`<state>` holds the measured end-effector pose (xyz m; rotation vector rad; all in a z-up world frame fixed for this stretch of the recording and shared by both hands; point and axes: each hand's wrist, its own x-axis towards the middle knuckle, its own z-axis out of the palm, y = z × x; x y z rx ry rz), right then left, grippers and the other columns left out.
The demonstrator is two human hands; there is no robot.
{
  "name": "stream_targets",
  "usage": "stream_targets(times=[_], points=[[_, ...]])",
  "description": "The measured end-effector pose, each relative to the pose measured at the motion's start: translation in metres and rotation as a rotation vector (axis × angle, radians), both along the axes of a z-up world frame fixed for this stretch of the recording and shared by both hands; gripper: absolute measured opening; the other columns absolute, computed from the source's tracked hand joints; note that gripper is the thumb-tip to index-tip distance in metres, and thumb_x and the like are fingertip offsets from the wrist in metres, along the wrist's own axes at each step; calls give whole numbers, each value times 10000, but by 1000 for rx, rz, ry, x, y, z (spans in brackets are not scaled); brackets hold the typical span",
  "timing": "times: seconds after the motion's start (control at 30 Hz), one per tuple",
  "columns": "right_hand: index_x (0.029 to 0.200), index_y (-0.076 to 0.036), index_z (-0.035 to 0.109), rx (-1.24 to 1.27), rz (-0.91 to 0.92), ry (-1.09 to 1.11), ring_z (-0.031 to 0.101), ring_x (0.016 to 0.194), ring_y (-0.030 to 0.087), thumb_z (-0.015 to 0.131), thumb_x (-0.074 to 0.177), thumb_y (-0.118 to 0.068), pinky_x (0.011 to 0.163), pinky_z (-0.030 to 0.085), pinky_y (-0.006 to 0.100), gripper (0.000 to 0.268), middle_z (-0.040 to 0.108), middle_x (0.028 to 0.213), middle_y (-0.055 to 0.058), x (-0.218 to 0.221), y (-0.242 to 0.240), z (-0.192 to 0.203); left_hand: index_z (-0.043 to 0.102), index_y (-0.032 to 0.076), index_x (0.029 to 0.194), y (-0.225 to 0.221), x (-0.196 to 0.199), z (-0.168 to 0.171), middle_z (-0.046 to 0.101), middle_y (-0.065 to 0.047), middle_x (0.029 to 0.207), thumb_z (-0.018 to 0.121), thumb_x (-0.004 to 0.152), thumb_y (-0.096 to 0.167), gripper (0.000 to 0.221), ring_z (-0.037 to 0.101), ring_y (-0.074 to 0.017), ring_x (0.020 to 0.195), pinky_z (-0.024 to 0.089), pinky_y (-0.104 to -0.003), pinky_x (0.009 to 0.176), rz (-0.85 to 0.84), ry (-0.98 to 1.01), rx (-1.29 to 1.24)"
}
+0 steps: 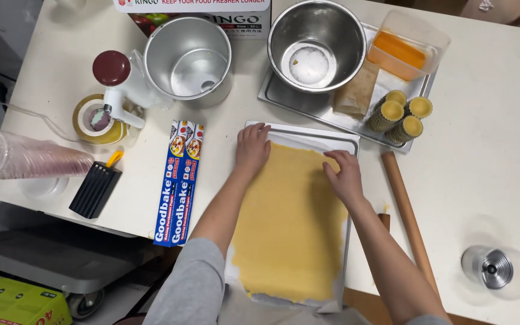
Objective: Preparing and smoothing a sheet of dough on a baking tray.
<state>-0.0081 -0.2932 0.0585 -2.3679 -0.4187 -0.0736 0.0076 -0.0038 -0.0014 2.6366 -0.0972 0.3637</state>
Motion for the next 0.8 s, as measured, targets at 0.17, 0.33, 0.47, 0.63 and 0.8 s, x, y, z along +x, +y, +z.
stream_targets(times=[0.17, 0.33, 0.47, 0.63, 0.8], points=[[1182, -108, 732, -124, 16, -26, 592, 1168, 336, 734, 870, -146, 1025, 467, 444, 315, 696, 1237, 89, 44, 10, -39, 655, 100, 1261, 7, 28, 19, 613, -72, 1264, 687, 902, 167, 366, 532, -265, 1232, 374, -436, 1118, -99, 178, 101], [1208, -83, 718, -237, 133, -64, 590, 1124, 340, 736, 851, -168, 996, 450, 471, 368, 693, 1216, 104, 66, 38, -49, 669, 94, 1242, 9, 32, 12, 624, -70, 1217, 652, 942, 134, 304, 548, -267, 1204, 393, -425, 1098, -214, 291, 161], [1197, -114, 738, -300, 144, 1, 605, 1057, 321, 725, 855, -166, 943, 474, 461, 346, 709, 1111, 78, 73, 51, -54, 687, 83, 1198, 10, 29, 21, 636, -81, 1229, 650, 903, 117, 299, 558, -267, 1198, 409, -428, 1052, -258, 145, 149], [1033, -194, 813, -322, 175, 32, 618, 1014, 290, 730, 877, -154, 927, 487, 442, 181, 730, 1034, 32, 67, 52, -50, 720, 101, 1098, 13, 21, 18, 661, -63, 1184, 674, 906, 151, 204, 583, -257, 1175, 427, -424, 1043, -267, 122, 105], [1011, -191, 815, -256, 152, -43, 612, 1048, 281, 740, 867, -134, 943, 490, 423, 171, 722, 1039, 21, 48, 48, -45, 724, 95, 1128, 14, -4, -1, 670, -63, 1205, 671, 912, 143, 228, 588, -261, 1198, 446, -420, 1062, -296, 150, 21]])
